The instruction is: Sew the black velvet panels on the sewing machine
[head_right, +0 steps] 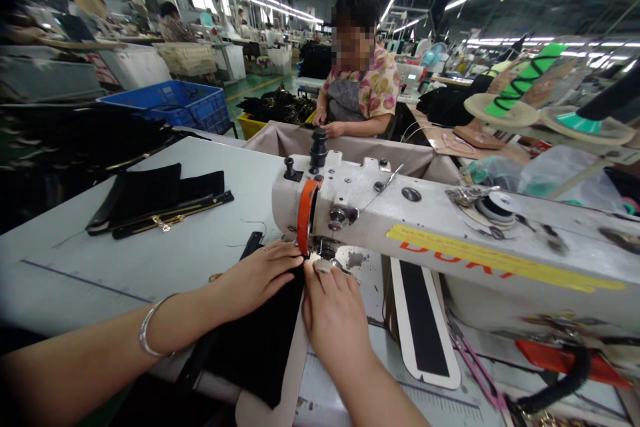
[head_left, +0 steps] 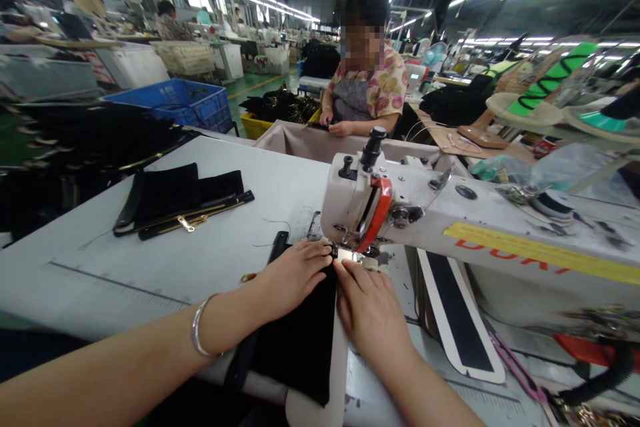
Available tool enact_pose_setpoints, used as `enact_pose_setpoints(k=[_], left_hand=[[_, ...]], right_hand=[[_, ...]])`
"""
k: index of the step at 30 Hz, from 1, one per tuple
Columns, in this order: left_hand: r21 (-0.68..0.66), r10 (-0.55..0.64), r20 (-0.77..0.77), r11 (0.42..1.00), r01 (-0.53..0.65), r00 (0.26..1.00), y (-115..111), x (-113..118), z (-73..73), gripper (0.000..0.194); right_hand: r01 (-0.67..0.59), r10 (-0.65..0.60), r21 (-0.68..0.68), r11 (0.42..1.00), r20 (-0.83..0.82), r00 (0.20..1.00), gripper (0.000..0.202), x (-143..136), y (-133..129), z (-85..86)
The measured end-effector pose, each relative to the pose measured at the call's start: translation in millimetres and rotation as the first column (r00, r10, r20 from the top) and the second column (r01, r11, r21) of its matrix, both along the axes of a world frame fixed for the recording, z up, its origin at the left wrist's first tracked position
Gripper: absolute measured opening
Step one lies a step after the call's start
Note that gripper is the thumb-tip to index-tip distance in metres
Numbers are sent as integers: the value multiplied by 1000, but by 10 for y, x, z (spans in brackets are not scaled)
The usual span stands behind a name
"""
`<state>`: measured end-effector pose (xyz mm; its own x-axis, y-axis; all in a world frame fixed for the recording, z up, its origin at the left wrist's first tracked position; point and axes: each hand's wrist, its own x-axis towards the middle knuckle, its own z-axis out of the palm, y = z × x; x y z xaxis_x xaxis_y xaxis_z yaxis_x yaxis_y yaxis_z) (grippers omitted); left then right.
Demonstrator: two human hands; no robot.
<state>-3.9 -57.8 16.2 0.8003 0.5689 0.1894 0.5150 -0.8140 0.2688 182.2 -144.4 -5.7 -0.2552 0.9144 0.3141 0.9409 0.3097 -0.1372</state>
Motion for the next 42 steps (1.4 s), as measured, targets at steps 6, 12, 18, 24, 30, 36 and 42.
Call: enact_pose_setpoints(k=[6, 12, 18, 24, 30, 36, 42], left_hand=[[77, -74, -17, 994, 75, 997, -121, -92, -89, 30], [-124, -318, -92, 944, 306, 944, -668, -351, 295, 41], [-183, -314, -99, 939, 292, 944, -840, -453, 372, 39], [-118, -322, 17, 939, 322, 947, -704, -461, 155, 34], [-87, -335, 104, 935, 344, 936, -529, -442, 37, 33], [-41, -329, 120, 941, 336, 937, -304, -373, 9, 33], [42, -314, 96, 949, 312, 944, -83, -256, -21, 27]], right_hand=[[-9, 9, 3, 1000, -4, 1000, 46, 5, -16, -5], [3, -3, 25, 1000, -3, 1000, 45, 0, -2, -18], [2, -2, 12, 1000, -9, 1000, 45, -3, -12, -18], [-7, 7, 14, 1000, -12, 1000, 45, 3, -9, 2], [-13, 13, 1, 1000, -14, 1000, 45, 19, -12, 11], [-31, 31, -1, 1000, -29, 999, 45, 23, -3, 10], [-30, 30, -8, 1000, -34, 999, 46, 29, 0, 9]])
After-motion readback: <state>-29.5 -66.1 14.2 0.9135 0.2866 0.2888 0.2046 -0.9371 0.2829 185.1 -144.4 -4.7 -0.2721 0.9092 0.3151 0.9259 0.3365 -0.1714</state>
